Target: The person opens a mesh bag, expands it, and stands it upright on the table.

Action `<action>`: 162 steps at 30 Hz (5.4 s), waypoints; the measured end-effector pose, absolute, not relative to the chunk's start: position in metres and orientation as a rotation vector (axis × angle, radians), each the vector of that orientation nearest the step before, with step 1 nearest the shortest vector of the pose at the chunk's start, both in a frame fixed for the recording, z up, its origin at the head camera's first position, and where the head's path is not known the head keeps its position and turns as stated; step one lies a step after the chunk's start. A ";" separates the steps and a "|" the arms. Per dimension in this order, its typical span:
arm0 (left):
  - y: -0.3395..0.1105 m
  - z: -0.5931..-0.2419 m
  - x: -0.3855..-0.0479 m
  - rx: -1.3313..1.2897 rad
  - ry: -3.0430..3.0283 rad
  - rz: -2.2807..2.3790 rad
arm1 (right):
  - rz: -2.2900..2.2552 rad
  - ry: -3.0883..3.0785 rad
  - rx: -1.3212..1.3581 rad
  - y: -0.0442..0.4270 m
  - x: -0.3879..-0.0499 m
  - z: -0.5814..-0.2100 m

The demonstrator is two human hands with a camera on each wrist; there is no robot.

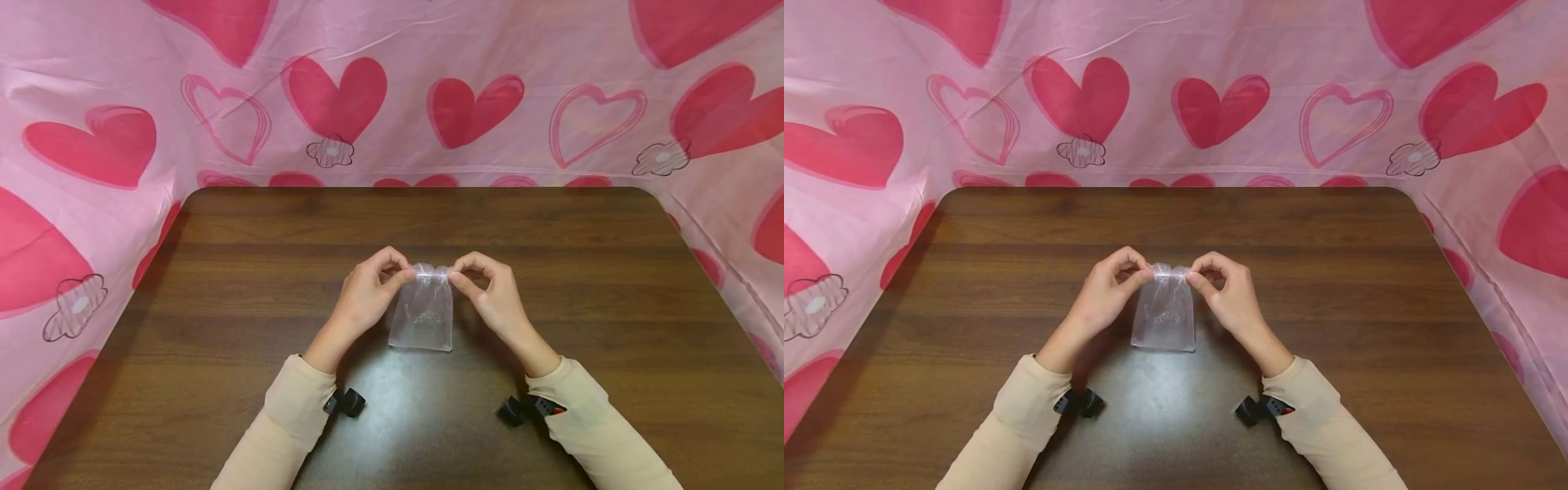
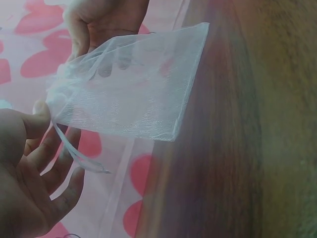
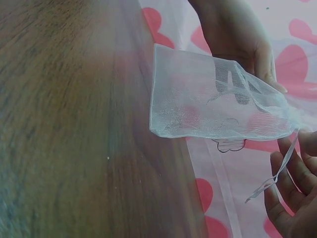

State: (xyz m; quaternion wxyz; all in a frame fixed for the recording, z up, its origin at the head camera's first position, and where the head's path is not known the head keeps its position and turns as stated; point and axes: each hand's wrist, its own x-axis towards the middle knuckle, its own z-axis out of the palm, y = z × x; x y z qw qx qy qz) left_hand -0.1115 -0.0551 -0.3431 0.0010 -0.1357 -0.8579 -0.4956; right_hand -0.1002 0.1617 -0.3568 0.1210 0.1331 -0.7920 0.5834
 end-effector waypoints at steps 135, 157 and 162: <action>-0.068 -0.340 -0.117 -0.468 -2.595 -1.387 | 1.245 -2.526 0.621 0.179 -0.107 -0.349; -0.068 -0.344 -0.117 -0.466 -2.673 -1.351 | 1.286 -2.449 0.486 0.179 -0.107 -0.347; -0.067 -0.341 -0.118 -0.463 -2.610 -1.376 | 1.289 -2.492 0.579 0.177 -0.106 -0.349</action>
